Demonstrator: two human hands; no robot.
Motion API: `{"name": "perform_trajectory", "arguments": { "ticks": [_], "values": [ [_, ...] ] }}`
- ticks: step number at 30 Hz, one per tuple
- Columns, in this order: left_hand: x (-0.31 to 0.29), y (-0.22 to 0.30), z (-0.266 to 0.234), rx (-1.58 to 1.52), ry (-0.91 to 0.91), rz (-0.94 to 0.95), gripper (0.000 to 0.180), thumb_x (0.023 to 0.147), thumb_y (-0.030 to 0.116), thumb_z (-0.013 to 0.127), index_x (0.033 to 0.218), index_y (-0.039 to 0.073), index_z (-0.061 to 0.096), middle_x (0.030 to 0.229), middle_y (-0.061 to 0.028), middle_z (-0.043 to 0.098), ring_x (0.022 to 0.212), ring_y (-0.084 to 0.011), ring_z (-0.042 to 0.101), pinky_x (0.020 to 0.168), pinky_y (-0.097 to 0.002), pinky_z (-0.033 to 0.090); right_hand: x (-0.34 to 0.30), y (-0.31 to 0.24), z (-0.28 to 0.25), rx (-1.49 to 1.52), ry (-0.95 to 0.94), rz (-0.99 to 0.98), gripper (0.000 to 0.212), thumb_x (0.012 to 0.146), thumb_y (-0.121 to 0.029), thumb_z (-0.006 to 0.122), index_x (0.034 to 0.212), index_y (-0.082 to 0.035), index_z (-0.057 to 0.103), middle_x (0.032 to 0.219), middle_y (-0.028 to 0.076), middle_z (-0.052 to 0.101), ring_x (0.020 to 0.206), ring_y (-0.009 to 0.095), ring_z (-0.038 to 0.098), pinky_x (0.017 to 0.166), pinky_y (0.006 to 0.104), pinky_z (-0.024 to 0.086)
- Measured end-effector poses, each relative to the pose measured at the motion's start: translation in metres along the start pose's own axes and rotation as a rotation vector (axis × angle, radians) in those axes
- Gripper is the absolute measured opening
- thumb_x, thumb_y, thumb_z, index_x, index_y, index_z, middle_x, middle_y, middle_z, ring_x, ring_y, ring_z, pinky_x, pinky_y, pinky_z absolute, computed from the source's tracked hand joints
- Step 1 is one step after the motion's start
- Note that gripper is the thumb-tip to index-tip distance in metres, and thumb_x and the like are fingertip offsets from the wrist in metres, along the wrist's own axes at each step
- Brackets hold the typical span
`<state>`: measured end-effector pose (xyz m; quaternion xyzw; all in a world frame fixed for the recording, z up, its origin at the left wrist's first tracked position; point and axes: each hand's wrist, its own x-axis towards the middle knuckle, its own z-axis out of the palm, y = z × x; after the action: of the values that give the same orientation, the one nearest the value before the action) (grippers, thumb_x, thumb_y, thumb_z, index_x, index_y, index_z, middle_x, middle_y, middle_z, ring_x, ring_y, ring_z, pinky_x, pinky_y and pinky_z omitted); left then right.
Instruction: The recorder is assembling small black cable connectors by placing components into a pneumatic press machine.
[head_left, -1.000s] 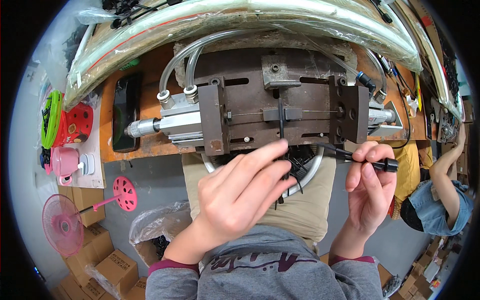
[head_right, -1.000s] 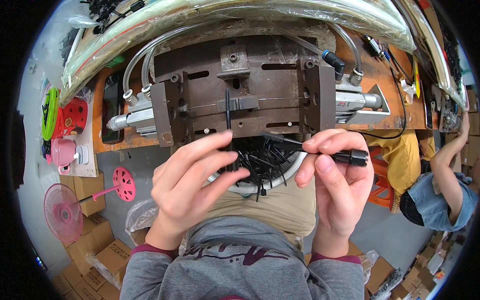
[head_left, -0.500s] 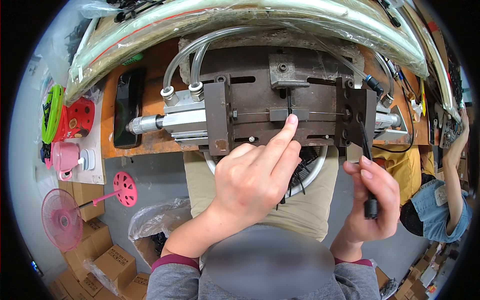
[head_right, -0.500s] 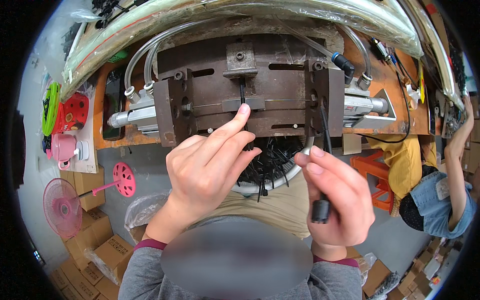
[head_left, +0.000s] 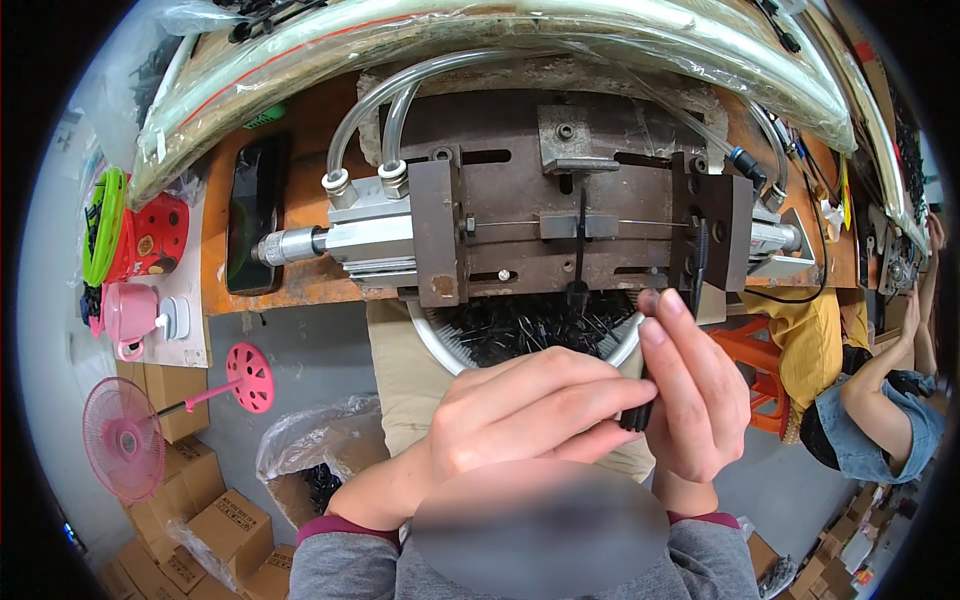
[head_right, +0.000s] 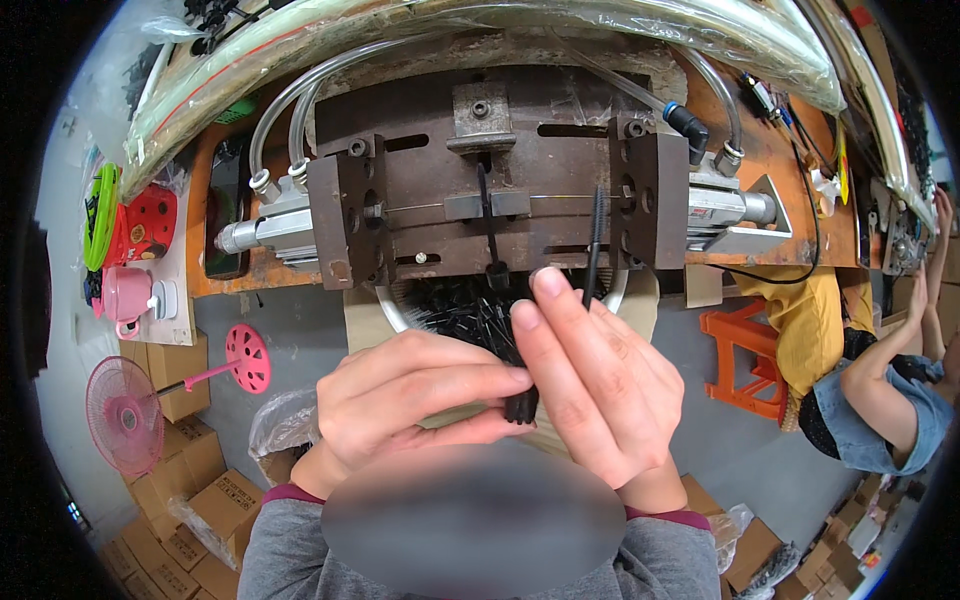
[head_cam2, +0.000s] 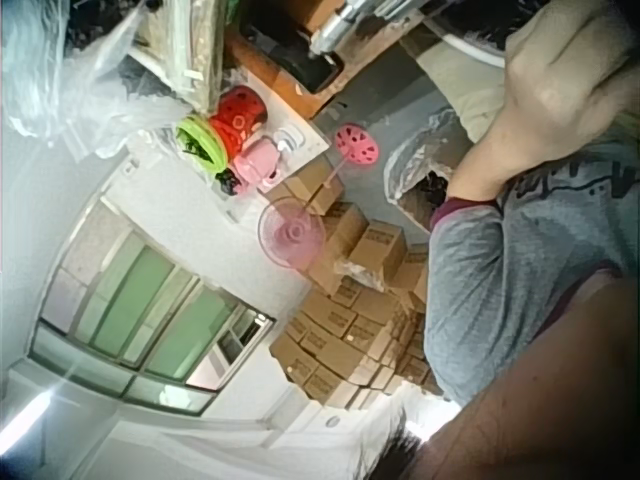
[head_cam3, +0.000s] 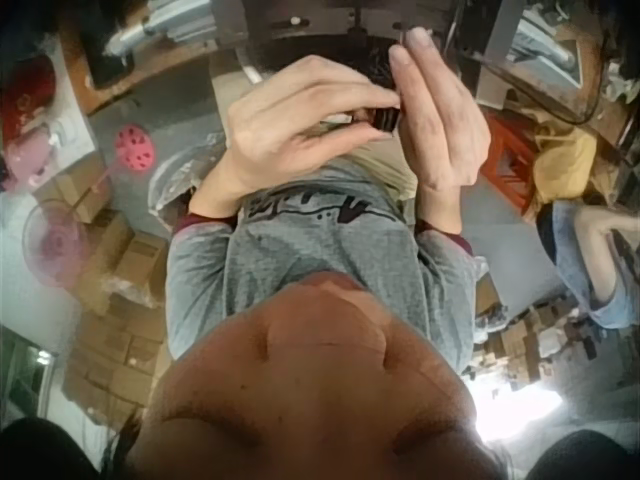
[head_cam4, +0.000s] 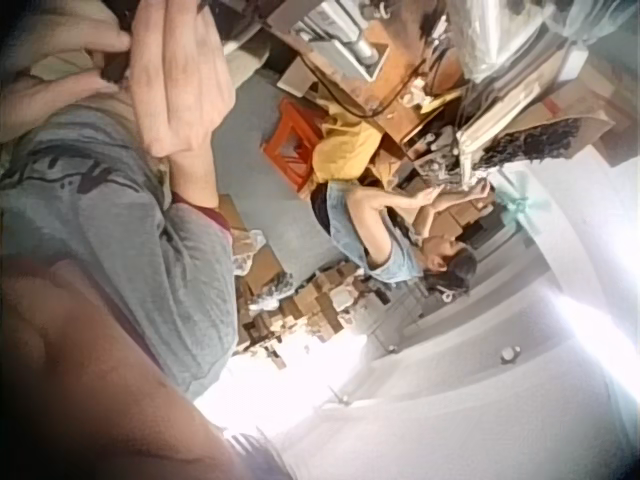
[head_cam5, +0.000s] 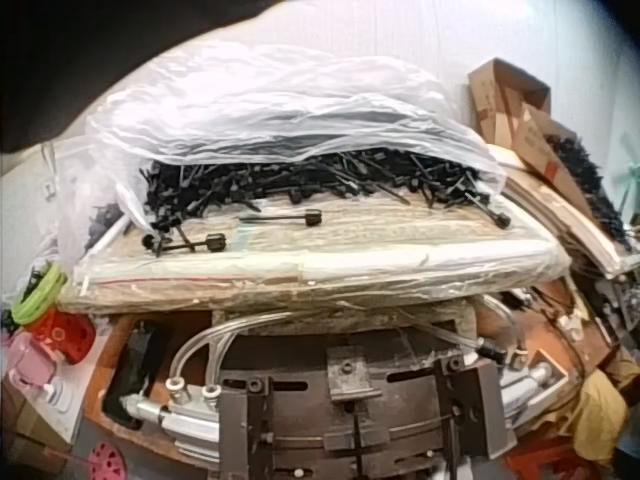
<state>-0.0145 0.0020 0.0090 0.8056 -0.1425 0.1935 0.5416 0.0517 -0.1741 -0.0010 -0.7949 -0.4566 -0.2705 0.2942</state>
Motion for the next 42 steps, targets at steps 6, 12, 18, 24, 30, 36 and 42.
{"name": "perform_trajectory", "arguments": {
  "ticks": [6,12,18,24,30,36,42],
  "values": [
    [0.000,-0.023,0.005,0.481,0.063,0.087,0.037,0.064,-0.001,0.081,0.100,-0.001,0.072,0.112,-0.0152,0.069,0.083,-0.0247,0.069,0.070,-0.0316,0.057,-0.009,0.006,0.006,0.054,0.150,0.128,0.033,0.081,0.010,0.070,0.114,0.008,0.065,0.114,0.026,0.066,0.100,0.034,0.070,0.083,0.0382,0.060],
    [0.009,-0.026,0.009,0.708,-0.043,0.089,0.027,0.069,0.004,0.077,0.095,-0.001,0.071,0.122,-0.0156,0.067,0.078,-0.0218,0.069,0.069,-0.0304,0.056,-0.012,0.005,-0.002,0.190,0.157,0.194,0.044,0.099,-0.017,0.058,0.133,0.009,0.050,0.129,0.032,0.054,0.109,0.043,0.065,0.094,0.0452,0.056],
    [0.011,-0.025,0.009,0.746,-0.052,0.035,0.027,0.069,0.005,0.078,0.095,0.003,0.072,0.123,-0.0112,0.068,0.065,-0.0164,0.066,0.059,-0.0270,0.051,-0.016,0.005,-0.010,0.230,0.136,0.314,0.050,0.101,-0.011,0.046,0.145,0.009,0.035,0.140,0.034,0.046,0.117,0.044,0.061,0.102,0.0463,0.049],
    [0.013,-0.024,0.008,0.714,-0.056,0.015,0.027,0.070,0.005,0.078,0.096,0.004,0.072,0.123,-0.0105,0.068,0.062,-0.0158,0.065,0.057,-0.0267,0.051,-0.010,-0.008,-0.005,0.667,0.341,0.478,0.032,0.087,0.011,0.060,0.117,0.005,0.052,0.143,0.038,0.039,0.118,0.044,0.060,0.095,0.0418,0.055],
    [0.006,-0.024,0.001,0.653,-0.078,0.044,0.025,0.070,0.005,0.077,0.095,0.004,0.072,0.123,-0.0104,0.068,0.063,-0.0160,0.065,0.057,-0.0271,0.050,-0.002,-0.006,-0.013,0.609,0.143,0.497,0.034,0.080,0.014,0.067,0.110,0.003,0.055,0.144,0.042,0.034,0.116,0.042,0.062,0.093,0.0410,0.056],
    [-0.009,-0.011,-0.019,0.352,-0.236,-0.017,0.029,0.068,0.017,0.082,0.093,0.004,0.073,0.111,-0.0112,0.072,0.060,-0.0182,0.065,0.054,-0.0274,0.050,0.011,0.003,0.009,0.248,-0.108,0.239,0.027,0.071,0.007,0.075,0.097,0.006,0.068,0.124,0.026,0.062,0.101,0.035,0.068,0.086,0.0386,0.056],
    [-0.003,0.015,-0.030,-0.239,0.048,0.059,0.020,0.074,0.016,0.084,0.084,0.006,0.070,0.099,-0.0096,0.073,0.065,-0.0154,0.068,0.054,-0.0236,0.051,0.018,0.003,0.019,0.069,-0.352,0.133,0.023,0.074,-0.002,0.066,0.097,0.003,0.065,0.127,0.019,0.064,0.079,0.025,0.070,0.070,0.0315,0.056]
  ]
}}
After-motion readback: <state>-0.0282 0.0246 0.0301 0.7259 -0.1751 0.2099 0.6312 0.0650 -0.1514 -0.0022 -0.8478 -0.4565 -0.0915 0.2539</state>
